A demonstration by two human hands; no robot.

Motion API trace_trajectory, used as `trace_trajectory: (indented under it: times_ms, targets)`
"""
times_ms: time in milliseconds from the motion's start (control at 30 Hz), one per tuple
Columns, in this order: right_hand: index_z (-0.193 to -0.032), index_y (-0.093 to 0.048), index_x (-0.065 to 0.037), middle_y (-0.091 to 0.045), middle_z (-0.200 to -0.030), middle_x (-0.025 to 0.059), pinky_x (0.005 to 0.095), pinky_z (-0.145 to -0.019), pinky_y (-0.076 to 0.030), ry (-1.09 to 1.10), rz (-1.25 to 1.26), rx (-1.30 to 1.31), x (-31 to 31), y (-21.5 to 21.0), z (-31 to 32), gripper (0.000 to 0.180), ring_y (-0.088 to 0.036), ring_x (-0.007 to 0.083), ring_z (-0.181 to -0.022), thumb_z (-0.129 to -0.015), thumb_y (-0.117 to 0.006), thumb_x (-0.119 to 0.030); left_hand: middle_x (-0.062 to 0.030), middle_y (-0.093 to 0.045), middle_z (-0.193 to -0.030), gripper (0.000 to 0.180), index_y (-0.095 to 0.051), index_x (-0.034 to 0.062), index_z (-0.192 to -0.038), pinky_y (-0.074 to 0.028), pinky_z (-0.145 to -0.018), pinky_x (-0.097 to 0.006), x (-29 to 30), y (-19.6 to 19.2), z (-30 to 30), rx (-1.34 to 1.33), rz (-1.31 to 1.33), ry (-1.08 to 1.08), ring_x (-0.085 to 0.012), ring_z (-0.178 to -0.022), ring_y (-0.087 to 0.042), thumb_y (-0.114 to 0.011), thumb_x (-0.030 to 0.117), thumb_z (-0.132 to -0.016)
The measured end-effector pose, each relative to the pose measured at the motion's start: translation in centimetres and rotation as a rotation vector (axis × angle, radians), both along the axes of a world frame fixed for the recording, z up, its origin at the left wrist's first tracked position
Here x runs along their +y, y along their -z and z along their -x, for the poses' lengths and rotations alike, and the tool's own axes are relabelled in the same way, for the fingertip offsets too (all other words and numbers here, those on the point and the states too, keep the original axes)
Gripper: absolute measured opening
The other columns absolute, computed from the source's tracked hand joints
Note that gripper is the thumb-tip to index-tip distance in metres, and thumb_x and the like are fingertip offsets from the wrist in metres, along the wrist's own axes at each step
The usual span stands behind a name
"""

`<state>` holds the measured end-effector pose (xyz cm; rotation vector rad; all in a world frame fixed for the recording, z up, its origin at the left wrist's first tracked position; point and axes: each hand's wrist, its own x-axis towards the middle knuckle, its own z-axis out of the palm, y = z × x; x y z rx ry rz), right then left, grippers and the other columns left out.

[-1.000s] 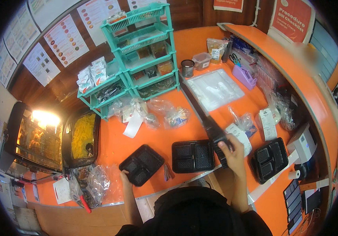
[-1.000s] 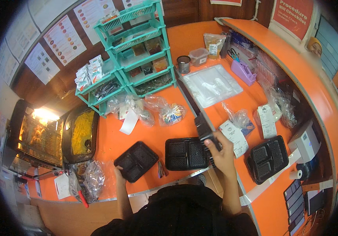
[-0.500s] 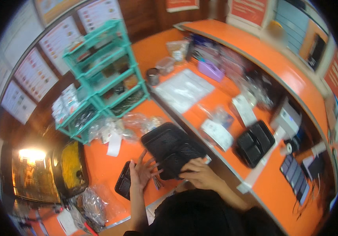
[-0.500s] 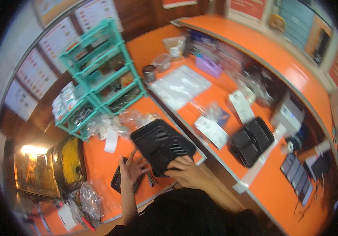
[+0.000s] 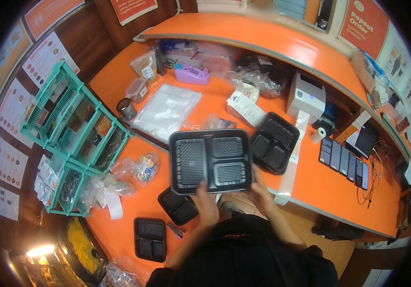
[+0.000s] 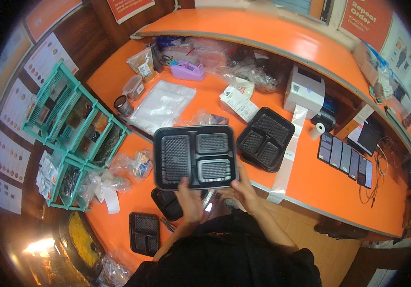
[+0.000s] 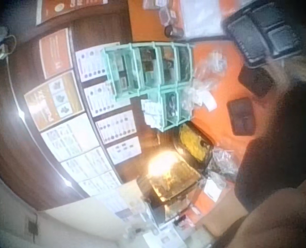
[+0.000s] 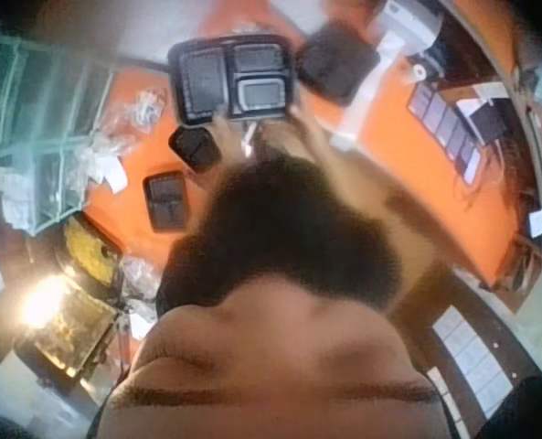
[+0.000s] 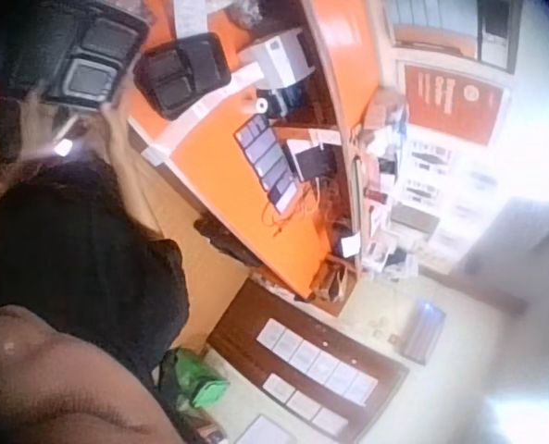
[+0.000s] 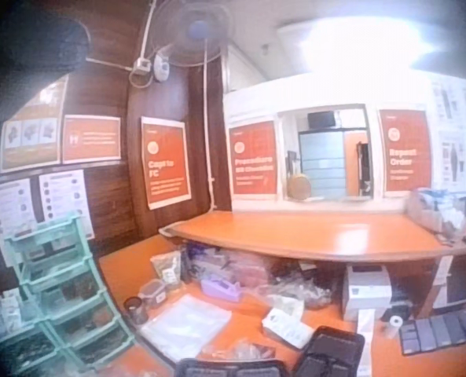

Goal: The person repeatedly picks up black plastic food containers, snaps lids onto bases, and places the assembled units on the counter. The person handles containers one at a time, turning them over and aligning lids before closing them.

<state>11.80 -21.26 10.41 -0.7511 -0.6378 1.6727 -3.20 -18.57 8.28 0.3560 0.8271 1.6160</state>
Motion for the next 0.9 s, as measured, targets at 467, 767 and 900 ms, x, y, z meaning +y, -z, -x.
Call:
trace_trajectory:
  times_ms: [467,767,900]
  targets:
    - [-0.103,-0.065,-0.004,-0.060,-0.089,0.0011,0.0282,-0.077,-0.044,0.677,-0.070,-0.905,10.7,5.3,-27.1,0.018,-0.056,0.0134,-0.084,-0.087,-0.061,-0.008,-0.0141,-0.062,-0.106,0.026,-0.063,0.0028,-0.110,-0.051,-0.077,-0.031,2.3,5.6,9.9,1.111,-0.125,0.296,-0.0224,-0.100,-0.061,-0.064,0.005,-0.084]
    - [-0.106,-0.064,-0.003,-0.062,-0.101,0.0122,0.0332,-0.074,-0.047,0.975,-0.440,-1.922,12.2,0.5,-17.7,0.027,-0.061,0.0256,-0.080,-0.089,-0.064,-0.024,-0.0323,-0.043,-0.127,0.060,-0.047,-0.0010,-0.124,-0.045,-0.087,-0.053,-14.5,16.4,28.8,1.839,1.458,-0.346,-0.0486,-0.108,-0.050,-0.065,0.035,-0.080]
    - [-0.091,-0.065,-0.002,-0.064,-0.083,0.0079,0.0299,-0.069,-0.047,0.507,-0.704,-1.346,9.7,-2.4,-3.6,0.014,-0.061,0.0173,-0.076,-0.091,-0.058,-0.013,-0.0344,-0.049,-0.120,0.071,-0.040,-0.0060,-0.126,-0.048,-0.085,-0.052,-21.5,20.6,29.4,1.805,1.662,-0.330,-0.0496,-0.106,-0.053,-0.065,0.041,-0.079]
